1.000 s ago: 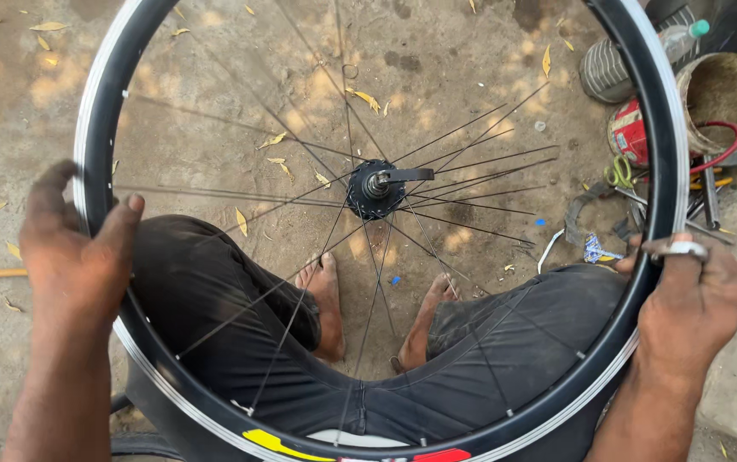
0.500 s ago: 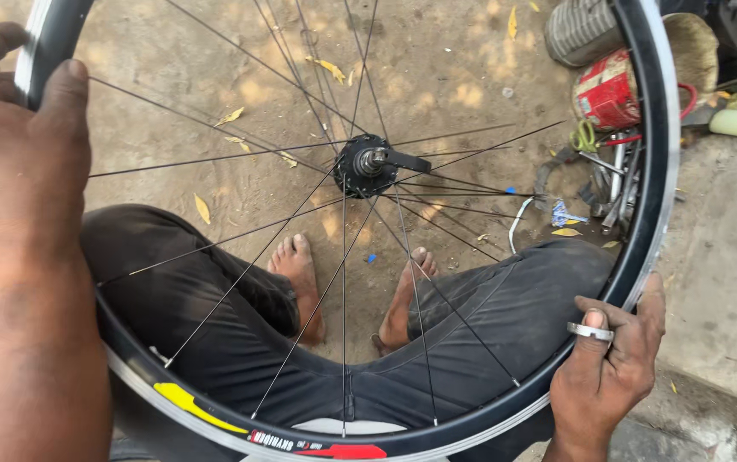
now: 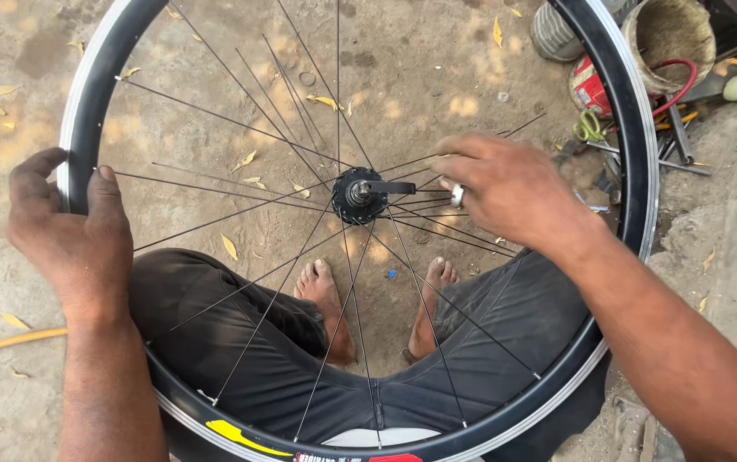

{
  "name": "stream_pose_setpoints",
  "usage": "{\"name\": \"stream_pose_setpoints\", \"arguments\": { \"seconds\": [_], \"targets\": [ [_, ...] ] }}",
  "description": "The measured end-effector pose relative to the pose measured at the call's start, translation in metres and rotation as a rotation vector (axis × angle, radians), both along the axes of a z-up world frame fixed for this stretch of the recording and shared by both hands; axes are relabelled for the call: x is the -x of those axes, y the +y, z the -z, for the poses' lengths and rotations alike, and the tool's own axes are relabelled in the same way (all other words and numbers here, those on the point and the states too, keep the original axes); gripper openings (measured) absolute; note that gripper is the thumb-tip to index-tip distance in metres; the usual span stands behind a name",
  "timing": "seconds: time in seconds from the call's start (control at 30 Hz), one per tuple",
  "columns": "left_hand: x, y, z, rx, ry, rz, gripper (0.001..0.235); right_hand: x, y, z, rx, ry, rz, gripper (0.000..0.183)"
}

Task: The person assembles a bicycle wheel by inserting spokes into the hub and rim, then securing them with nipples. The person works methodically around the wheel, threading each spoke and tightening it by hand.

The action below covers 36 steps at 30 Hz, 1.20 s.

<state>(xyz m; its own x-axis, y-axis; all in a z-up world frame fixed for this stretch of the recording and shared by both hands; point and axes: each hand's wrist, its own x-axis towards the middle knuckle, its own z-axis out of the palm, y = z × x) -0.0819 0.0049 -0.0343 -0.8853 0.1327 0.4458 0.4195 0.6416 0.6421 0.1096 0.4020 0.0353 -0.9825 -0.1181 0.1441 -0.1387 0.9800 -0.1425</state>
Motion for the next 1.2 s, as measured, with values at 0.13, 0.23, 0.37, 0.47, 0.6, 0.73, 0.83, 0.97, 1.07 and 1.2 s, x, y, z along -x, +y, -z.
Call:
{"name": "stream_pose_setpoints", "arguments": {
  "seconds": [0.13,0.23,0.37,0.47,0.6,0.73,0.83,0.97,1.07,1.2],
  "targets": [
    [-0.001,-0.009,0.002,0.025,-0.017,-0.052,0.032,0.014,-0.004,0.018,0.118,-0.259,0.05,0.028],
    [-0.003,-0.016,0.003,0.031,-0.021,-0.053,0.034,0.011,-0.01,0.023,-0.028,-0.281,0.1,0.018],
    [0.002,-0.008,0.002,0.16,0.122,-0.131,0.029,0.012,-0.017,0.011,-0.057,-0.308,0.062,0.017],
    [0.001,-0.004,0.002,0.371,0.509,-0.032,0.021,0.017,-0.025,0.005,0.019,-0.501,0.063,0.016],
    [-0.009,0.023,-0.01,0.219,0.377,0.239,0.012,0.02,-0.027,0.007,0.182,-0.608,0.063,0.03],
    [-0.03,0.081,-0.035,0.294,0.272,0.597,0.015,0.023,-0.027,0.014,0.214,-0.697,0.115,0.038],
    [-0.037,0.137,-0.046,0.363,0.188,0.835,0.026,0.025,-0.025,0.022,0.297,-0.602,0.065,0.04],
    [-0.038,0.176,-0.042,0.282,0.049,0.928,0.029,0.024,-0.018,0.034,0.343,-0.298,-0.042,0.032],
    [-0.032,0.177,-0.031,0.043,0.014,0.933,0.023,0.026,-0.013,0.043,0.385,-0.206,-0.039,0.023],
    [-0.02,0.166,-0.022,-0.099,0.003,0.831,0.013,0.035,-0.015,0.05,0.461,-0.384,0.168,0.016]
  ]
}}
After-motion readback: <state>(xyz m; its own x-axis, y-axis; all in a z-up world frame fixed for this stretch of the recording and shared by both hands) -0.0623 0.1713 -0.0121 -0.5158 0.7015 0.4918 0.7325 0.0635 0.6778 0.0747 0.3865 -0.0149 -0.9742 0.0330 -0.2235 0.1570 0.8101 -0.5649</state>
